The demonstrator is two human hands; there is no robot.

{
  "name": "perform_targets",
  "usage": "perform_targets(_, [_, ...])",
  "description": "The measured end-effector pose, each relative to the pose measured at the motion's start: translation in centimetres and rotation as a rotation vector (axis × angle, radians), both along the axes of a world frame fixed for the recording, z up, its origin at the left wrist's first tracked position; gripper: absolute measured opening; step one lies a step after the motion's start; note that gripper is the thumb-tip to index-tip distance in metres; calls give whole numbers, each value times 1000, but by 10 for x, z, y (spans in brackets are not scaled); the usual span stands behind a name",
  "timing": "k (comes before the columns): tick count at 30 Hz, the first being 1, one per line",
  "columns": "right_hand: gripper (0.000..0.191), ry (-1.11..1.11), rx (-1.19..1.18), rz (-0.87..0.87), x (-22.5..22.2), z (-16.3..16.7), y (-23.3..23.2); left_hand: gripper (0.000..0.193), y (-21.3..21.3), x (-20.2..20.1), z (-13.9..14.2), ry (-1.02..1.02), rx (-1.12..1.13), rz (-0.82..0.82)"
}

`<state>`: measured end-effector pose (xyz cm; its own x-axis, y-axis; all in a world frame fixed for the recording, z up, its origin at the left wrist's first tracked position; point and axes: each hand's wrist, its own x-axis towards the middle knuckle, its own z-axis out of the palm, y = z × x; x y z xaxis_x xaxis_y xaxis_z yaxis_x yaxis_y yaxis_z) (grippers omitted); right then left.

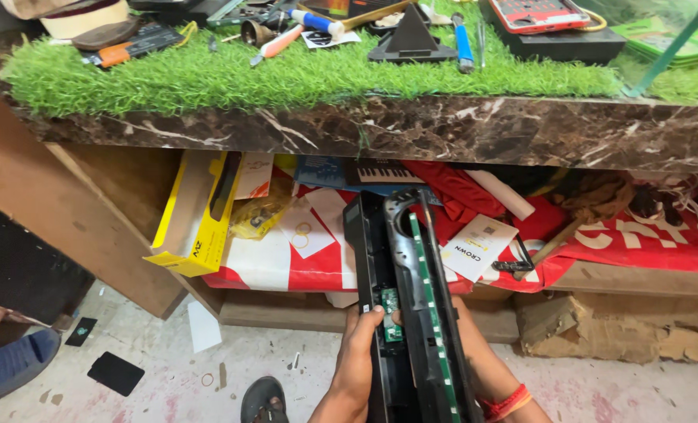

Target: The person works on a black plastic light bar housing at a cluttered workbench, separating its two shell halves and handling a small green circuit board inside. They use a screwdriver on the internal components, reposition the board, and at the end hold the housing with the internal LED strip illuminated green.

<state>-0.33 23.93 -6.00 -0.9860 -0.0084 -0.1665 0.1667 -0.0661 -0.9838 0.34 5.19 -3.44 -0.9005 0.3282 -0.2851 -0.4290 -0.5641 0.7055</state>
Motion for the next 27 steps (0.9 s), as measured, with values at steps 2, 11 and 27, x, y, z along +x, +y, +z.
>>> perform_targets(2, [18, 161, 127, -5, 1, -2, -2, 49, 3, -2, -5, 45, -17, 6])
perform_targets(11, [23, 221, 295, -16, -6, -6, -8, 49, 7, 0, -4, -10, -80, -6])
perform_targets(27, [40, 253, 529, -86, -2, -1, -10, 43, 6, 9, 11, -98, -80, -89])
